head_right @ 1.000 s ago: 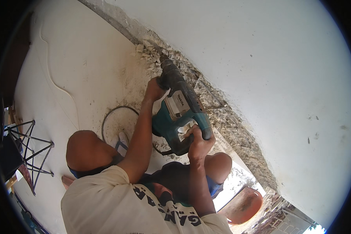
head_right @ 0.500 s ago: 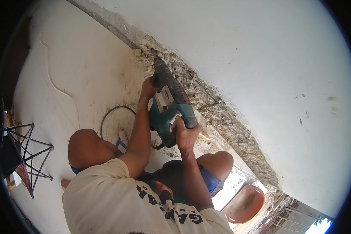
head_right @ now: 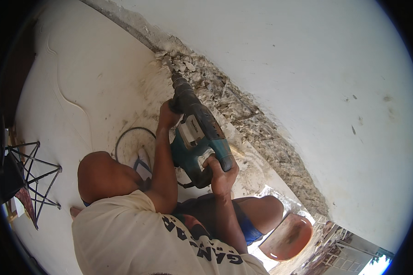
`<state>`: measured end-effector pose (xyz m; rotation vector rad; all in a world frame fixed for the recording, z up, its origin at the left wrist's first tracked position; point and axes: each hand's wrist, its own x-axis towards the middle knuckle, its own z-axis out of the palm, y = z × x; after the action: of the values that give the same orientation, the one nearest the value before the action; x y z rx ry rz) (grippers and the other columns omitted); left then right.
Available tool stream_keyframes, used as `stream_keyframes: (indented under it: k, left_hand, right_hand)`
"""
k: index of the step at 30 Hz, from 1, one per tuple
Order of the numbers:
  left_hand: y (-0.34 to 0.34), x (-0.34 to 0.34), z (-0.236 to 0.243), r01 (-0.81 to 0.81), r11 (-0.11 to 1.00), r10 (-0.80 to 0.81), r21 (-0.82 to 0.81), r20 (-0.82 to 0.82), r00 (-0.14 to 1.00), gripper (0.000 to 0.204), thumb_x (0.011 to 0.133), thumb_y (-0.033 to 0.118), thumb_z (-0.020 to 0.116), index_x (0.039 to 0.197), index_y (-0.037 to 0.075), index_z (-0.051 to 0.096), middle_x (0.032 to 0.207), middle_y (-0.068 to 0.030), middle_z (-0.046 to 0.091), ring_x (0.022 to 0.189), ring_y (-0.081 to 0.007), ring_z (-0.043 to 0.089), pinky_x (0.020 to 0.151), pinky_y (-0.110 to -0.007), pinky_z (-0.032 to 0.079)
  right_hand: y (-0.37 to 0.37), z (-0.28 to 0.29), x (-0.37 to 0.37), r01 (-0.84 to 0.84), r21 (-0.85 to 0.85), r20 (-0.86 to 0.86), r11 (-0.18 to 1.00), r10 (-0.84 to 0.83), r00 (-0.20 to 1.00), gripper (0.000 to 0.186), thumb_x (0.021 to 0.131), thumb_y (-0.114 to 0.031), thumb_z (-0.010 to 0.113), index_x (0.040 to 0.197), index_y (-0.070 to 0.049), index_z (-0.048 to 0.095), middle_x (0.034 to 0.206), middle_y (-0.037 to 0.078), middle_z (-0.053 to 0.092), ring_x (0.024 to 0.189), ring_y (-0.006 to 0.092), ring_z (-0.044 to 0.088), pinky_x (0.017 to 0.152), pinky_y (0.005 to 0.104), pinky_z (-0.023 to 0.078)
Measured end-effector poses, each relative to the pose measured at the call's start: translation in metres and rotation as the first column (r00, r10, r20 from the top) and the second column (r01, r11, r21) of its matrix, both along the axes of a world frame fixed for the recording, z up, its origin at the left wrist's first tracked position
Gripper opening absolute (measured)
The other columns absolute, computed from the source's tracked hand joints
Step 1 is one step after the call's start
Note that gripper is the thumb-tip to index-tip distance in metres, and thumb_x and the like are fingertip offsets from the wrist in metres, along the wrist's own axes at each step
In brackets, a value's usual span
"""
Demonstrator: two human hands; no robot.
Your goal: The person uses a hammer drill to chip and break away the concrete edge of a floor, holding the tool with both hands while sitting on the ground.
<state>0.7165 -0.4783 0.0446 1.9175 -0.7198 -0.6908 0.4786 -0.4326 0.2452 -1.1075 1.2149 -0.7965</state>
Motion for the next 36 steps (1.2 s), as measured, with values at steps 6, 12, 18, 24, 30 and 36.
stream_keyframes:
  k: [6, 12, 18, 24, 30, 36]
  left_hand:
    - [-0.008, -0.028, -0.008, 0.043, 0.986, -0.064, -0.160, -0.129, 0.990, 0.027, 0.072, 0.012, 0.081, 0.094, 0.001, 0.070, 0.089, -0.0181, 0.074, 0.086, -0.0315, 0.074, 0.077, -0.040, 0.056]
    - [-0.017, -0.051, 0.000, 0.110, 0.978, -0.129, -0.177, -0.104, 0.986, 0.028, 0.071, 0.013, 0.081, 0.093, 0.001, 0.069, 0.088, -0.0173, 0.074, 0.085, -0.0299, 0.074, 0.075, -0.041, 0.056]
    - [-0.020, -0.039, -0.039, 0.102, 0.924, -0.187, -0.369, -0.202, 0.961, 0.022, 0.079, 0.011, 0.073, 0.098, 0.000, 0.069, 0.086, -0.0143, 0.075, 0.082, -0.0253, 0.073, 0.073, -0.039, 0.055]
    - [-0.035, -0.046, -0.031, 0.004, 0.878, -0.249, -0.478, -0.448, 0.859, 0.021, 0.087, 0.005, 0.066, 0.106, -0.001, 0.070, 0.097, -0.0102, 0.075, 0.086, -0.0175, 0.069, 0.077, -0.034, 0.054]
    - [-0.032, -0.030, -0.038, -0.013, 0.887, -0.203, -0.461, -0.415, 0.887, 0.022, 0.090, 0.006, 0.067, 0.109, -0.003, 0.069, 0.101, -0.0114, 0.074, 0.088, -0.0158, 0.068, 0.079, -0.033, 0.054]
    - [-0.043, -0.017, -0.002, 0.068, 0.995, -0.094, -0.070, -0.511, 0.854, 0.027, 0.086, 0.008, 0.074, 0.110, -0.003, 0.069, 0.099, -0.0090, 0.074, 0.086, -0.0146, 0.067, 0.078, -0.032, 0.053]
  right_hand:
    - [0.023, 0.020, -0.010, 0.021, -0.046, -0.043, 0.999, -0.023, 0.999, 0.023, 0.084, -0.016, 0.063, 0.094, 0.005, 0.065, 0.072, 0.012, 0.068, 0.068, 0.0182, 0.063, 0.067, 0.0304, 0.050]
    - [0.035, 0.020, -0.024, 0.034, -0.132, -0.080, 0.991, -0.045, 0.996, 0.022, 0.084, -0.014, 0.065, 0.095, 0.005, 0.064, 0.074, 0.011, 0.068, 0.066, 0.0171, 0.063, 0.066, 0.0298, 0.051]
    - [0.042, 0.018, -0.009, -0.016, -0.171, -0.135, 0.985, -0.008, 0.991, 0.016, 0.083, -0.009, 0.067, 0.093, 0.002, 0.064, 0.076, 0.008, 0.067, 0.068, 0.0134, 0.062, 0.066, 0.0280, 0.050]
    - [0.035, 0.011, 0.010, -0.093, -0.323, -0.361, 0.942, -0.032, 0.932, 0.015, 0.083, -0.010, 0.070, 0.091, 0.001, 0.064, 0.077, 0.007, 0.067, 0.068, 0.0126, 0.060, 0.065, 0.0297, 0.050]
    - [0.033, 0.016, 0.032, -0.138, -0.354, -0.426, 0.925, -0.028, 0.904, 0.019, 0.081, -0.012, 0.072, 0.091, 0.001, 0.062, 0.074, 0.016, 0.066, 0.064, 0.0258, 0.066, 0.064, 0.0388, 0.052]
    - [0.001, -0.004, 0.035, -0.057, -0.298, -0.402, 0.953, -0.071, 0.913, 0.021, 0.081, -0.011, 0.072, 0.095, 0.003, 0.064, 0.075, 0.013, 0.067, 0.066, 0.0212, 0.065, 0.064, 0.0352, 0.052]
